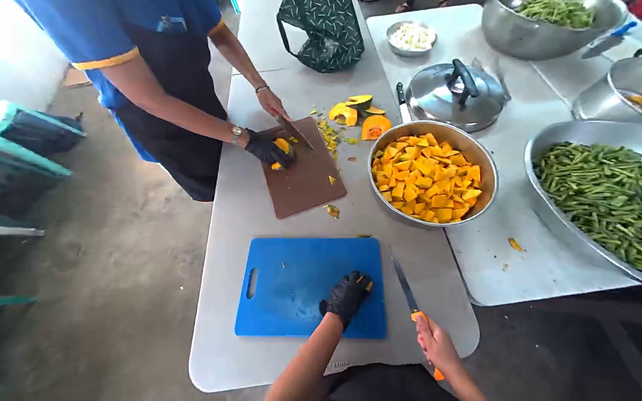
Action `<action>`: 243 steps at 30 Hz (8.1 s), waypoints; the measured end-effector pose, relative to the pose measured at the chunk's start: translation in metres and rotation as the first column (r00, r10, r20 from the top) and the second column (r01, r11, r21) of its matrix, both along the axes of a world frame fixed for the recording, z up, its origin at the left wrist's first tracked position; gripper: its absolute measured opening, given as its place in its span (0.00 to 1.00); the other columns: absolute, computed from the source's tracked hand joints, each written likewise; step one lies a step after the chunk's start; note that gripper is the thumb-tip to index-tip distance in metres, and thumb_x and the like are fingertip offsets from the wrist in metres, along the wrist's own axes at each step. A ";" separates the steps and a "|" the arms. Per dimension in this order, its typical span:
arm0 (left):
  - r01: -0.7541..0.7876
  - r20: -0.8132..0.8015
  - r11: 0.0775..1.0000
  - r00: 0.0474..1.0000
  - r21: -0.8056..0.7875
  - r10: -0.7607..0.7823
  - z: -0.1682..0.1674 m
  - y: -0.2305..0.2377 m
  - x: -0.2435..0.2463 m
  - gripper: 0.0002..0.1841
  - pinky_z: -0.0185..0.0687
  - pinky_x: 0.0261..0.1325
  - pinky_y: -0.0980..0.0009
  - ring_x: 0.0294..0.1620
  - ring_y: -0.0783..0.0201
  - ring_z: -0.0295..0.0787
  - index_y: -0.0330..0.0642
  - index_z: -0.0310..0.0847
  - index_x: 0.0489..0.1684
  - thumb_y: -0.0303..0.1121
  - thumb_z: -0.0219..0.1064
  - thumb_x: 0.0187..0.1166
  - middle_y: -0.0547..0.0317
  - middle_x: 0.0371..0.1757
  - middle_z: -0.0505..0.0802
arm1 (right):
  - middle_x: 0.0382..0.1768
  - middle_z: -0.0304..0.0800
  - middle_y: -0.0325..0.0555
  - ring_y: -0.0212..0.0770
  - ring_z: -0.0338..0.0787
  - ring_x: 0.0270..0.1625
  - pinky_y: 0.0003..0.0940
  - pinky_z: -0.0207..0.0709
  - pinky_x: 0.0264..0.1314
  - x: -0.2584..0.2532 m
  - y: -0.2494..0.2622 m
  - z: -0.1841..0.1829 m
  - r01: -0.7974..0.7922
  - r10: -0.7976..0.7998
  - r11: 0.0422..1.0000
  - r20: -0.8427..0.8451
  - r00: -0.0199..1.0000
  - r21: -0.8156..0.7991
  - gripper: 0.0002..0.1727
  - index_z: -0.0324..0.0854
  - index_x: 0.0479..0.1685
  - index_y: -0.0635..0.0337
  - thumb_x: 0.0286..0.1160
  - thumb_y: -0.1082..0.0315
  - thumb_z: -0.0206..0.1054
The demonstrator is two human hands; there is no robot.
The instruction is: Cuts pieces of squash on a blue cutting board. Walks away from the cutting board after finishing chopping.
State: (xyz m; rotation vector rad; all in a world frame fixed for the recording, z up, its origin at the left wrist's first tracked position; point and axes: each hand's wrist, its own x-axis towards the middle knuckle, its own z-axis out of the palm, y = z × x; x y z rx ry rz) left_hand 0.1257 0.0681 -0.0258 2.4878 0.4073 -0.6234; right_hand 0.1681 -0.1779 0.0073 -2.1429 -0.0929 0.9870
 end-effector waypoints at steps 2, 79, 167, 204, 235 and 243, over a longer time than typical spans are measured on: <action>-0.014 -0.022 1.000 1.000 -0.001 0.014 -0.001 -0.006 -0.006 0.22 0.80 0.68 0.43 0.76 0.38 0.78 0.52 0.75 0.80 0.43 0.56 0.90 0.44 0.82 0.77 | 0.22 0.75 0.46 0.38 0.75 0.21 0.37 0.75 0.28 0.014 -0.011 -0.001 -0.026 0.026 1.000 -0.009 1.000 -0.010 0.27 0.80 0.57 0.72 0.96 0.54 0.46; -0.351 0.751 0.936 0.613 -0.017 0.244 -0.037 0.046 0.025 0.18 0.55 0.85 0.39 0.83 0.34 0.71 0.39 0.85 0.67 0.33 0.56 0.87 0.40 0.74 0.85 | 0.51 0.90 0.70 0.68 0.92 0.57 0.62 0.82 0.57 -0.024 0.068 0.028 -0.492 0.579 0.699 0.007 0.815 -0.518 0.35 0.76 0.68 0.72 0.92 0.43 0.50; -0.122 0.152 0.986 0.983 0.111 0.105 0.047 -0.115 0.325 0.33 0.41 0.81 0.21 0.93 0.31 0.45 0.68 0.66 0.88 0.60 0.62 0.82 0.43 0.92 0.62 | 0.12 0.69 0.35 0.26 0.70 0.10 0.22 0.70 0.15 0.157 -0.139 -0.019 0.405 -0.393 0.914 -0.309 0.866 -0.027 0.28 0.75 0.37 0.67 0.98 0.56 0.38; 0.047 0.397 0.964 0.905 0.261 -0.152 0.068 0.016 0.405 0.24 0.66 0.74 0.33 0.79 0.32 0.72 0.47 0.78 0.78 0.42 0.66 0.84 0.38 0.77 0.81 | 0.13 0.70 0.35 0.27 0.71 0.11 0.21 0.70 0.14 0.171 -0.142 -0.015 0.435 -0.435 0.898 -0.269 0.859 -0.066 0.28 0.75 0.39 0.68 0.98 0.55 0.38; -0.150 0.262 0.987 0.952 -0.062 0.161 0.104 -0.029 0.408 0.22 0.77 0.64 0.37 0.61 0.40 0.86 0.32 0.88 0.47 0.48 0.64 0.85 0.38 0.55 0.90 | 0.12 0.70 0.35 0.26 0.71 0.10 0.21 0.70 0.14 0.149 -0.145 -0.016 0.481 -0.466 0.877 -0.256 0.847 -0.004 0.27 0.76 0.38 0.67 0.98 0.56 0.40; 0.072 0.161 0.996 0.985 -0.044 -0.064 0.061 -0.102 0.485 0.39 0.74 0.71 0.32 0.75 0.35 0.79 0.46 0.64 0.89 0.38 0.76 0.75 0.38 0.76 0.82 | 0.12 0.70 0.34 0.25 0.71 0.11 0.20 0.70 0.15 0.131 -0.155 -0.008 0.553 -0.537 0.833 -0.251 0.805 -0.006 0.28 0.76 0.38 0.68 0.98 0.55 0.40</action>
